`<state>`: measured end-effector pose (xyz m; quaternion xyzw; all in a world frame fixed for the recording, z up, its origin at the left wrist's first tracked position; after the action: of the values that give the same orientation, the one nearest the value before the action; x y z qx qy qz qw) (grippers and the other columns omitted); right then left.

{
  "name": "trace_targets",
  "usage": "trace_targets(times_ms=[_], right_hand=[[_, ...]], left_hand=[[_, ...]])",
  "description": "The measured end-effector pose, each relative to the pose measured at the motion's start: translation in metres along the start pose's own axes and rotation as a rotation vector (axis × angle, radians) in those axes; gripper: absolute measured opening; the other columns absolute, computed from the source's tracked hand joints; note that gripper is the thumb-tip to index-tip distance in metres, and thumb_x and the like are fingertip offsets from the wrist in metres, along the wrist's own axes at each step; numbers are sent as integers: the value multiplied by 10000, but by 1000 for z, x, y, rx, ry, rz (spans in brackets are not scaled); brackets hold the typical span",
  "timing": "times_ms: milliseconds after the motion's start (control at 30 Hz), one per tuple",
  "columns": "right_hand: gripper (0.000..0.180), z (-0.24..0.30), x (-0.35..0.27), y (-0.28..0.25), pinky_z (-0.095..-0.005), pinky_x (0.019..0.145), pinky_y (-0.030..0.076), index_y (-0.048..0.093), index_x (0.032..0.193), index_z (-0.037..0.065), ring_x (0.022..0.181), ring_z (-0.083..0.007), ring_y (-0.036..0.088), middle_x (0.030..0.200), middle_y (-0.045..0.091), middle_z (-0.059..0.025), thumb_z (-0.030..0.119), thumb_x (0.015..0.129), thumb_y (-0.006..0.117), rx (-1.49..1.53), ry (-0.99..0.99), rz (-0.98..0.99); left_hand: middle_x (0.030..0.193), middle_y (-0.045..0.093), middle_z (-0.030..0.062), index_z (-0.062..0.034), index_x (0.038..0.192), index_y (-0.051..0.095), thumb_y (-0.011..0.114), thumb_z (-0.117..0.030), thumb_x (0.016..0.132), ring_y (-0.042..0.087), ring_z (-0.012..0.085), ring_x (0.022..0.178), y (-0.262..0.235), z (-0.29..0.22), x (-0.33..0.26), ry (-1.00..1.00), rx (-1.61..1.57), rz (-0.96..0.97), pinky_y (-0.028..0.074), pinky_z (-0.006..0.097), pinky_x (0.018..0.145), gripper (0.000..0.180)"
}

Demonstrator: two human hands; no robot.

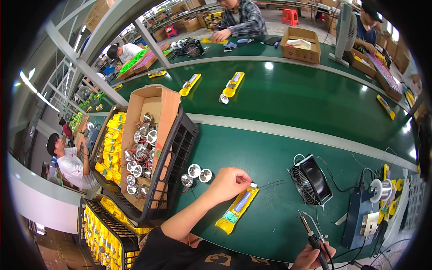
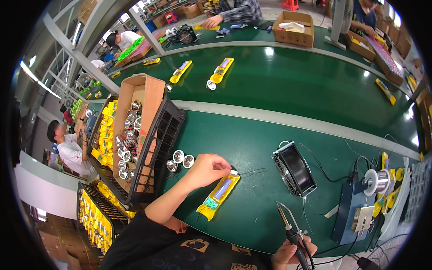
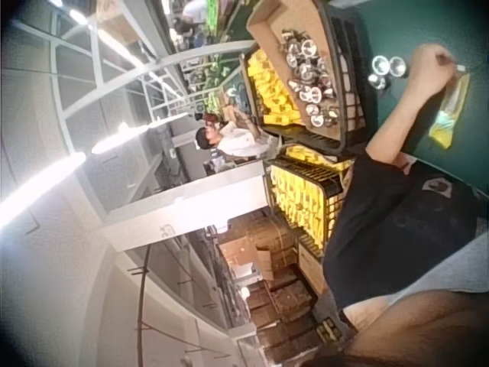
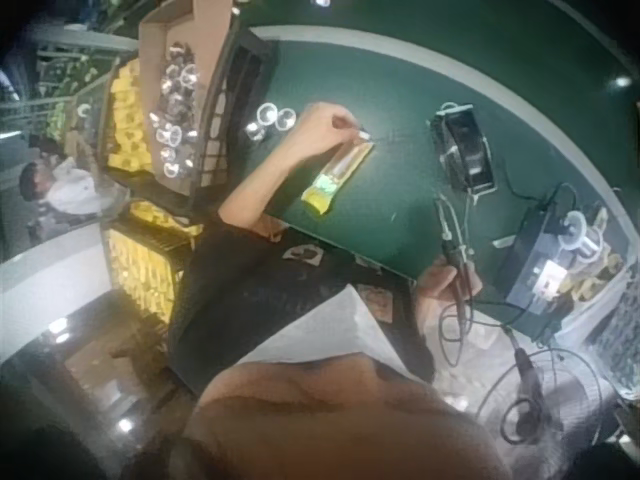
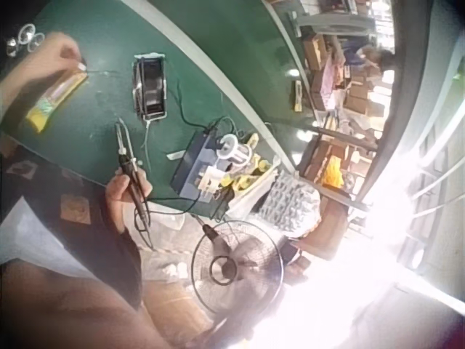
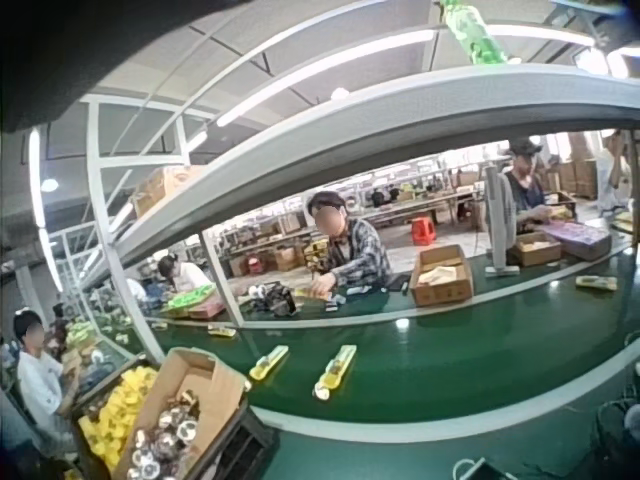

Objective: The person solders wires to circuit boards in flashlight housings using a soldering iron and places the assembled parts onto a conveyor belt. The person removes metal reflectors from plastic packaging, sets them into a container, and solders additional flashlight assemblies.

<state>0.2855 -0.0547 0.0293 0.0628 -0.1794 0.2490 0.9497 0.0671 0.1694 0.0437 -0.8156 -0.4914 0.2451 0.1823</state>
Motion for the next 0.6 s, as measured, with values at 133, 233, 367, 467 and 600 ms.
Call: trace_targets(times_ms=[133, 233, 367, 467, 600], right_hand=[[484, -6, -2, -5, -200, 446, 321, 334, 814, 54, 431, -88, 402, 533, 428, -40, 479, 788, 565, 3, 3, 29], [482, -7, -2, -3, -200, 445, 321, 336, 821, 54, 433, -87, 403, 546, 434, -44, 479, 790, 562, 12, 14, 25], [478, -8, -1, -4, -205, 448, 324, 337, 825, 54, 439, -87, 407, 555, 437, -51, 475, 791, 562, 8, 16, 33], [469, -8, 0, -2, -208, 454, 325, 337, 826, 55, 445, -87, 409, 553, 438, -51, 465, 794, 562, 13, 24, 38], [454, -9, 1, -2, -213, 468, 328, 340, 830, 53, 452, -85, 409, 553, 440, -50, 448, 798, 563, 8, 4, 50]], left_hand=[[722, 649, 90, 10, 783, 652, 652, -88, 712, 626, 131, 685, 0, 5, 8, -25, 111, 116, 490, 240, 649, 121], [728, 651, 89, 7, 780, 654, 652, -85, 706, 624, 132, 683, 4, -1, 12, -49, 159, 202, 486, 246, 649, 118], [734, 651, 91, 6, 782, 654, 647, -80, 703, 621, 131, 682, 4, 9, 16, -54, 129, 201, 482, 249, 649, 118], [742, 649, 100, 25, 797, 646, 636, -59, 707, 623, 133, 690, 3, 17, 16, -114, 22, 220, 490, 246, 655, 123], [758, 646, 113, 56, 822, 630, 616, -26, 715, 627, 140, 701, 4, 21, 15, -167, -104, 217, 502, 240, 664, 135]])
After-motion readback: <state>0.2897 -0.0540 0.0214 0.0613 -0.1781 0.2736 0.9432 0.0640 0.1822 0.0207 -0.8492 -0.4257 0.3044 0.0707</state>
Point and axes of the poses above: each hand's wrist, its own x-axis towards the middle knuckle, its own y-axis out of the palm, z = x × y, the point moved 4 cm from there along x, towards the middle knuckle
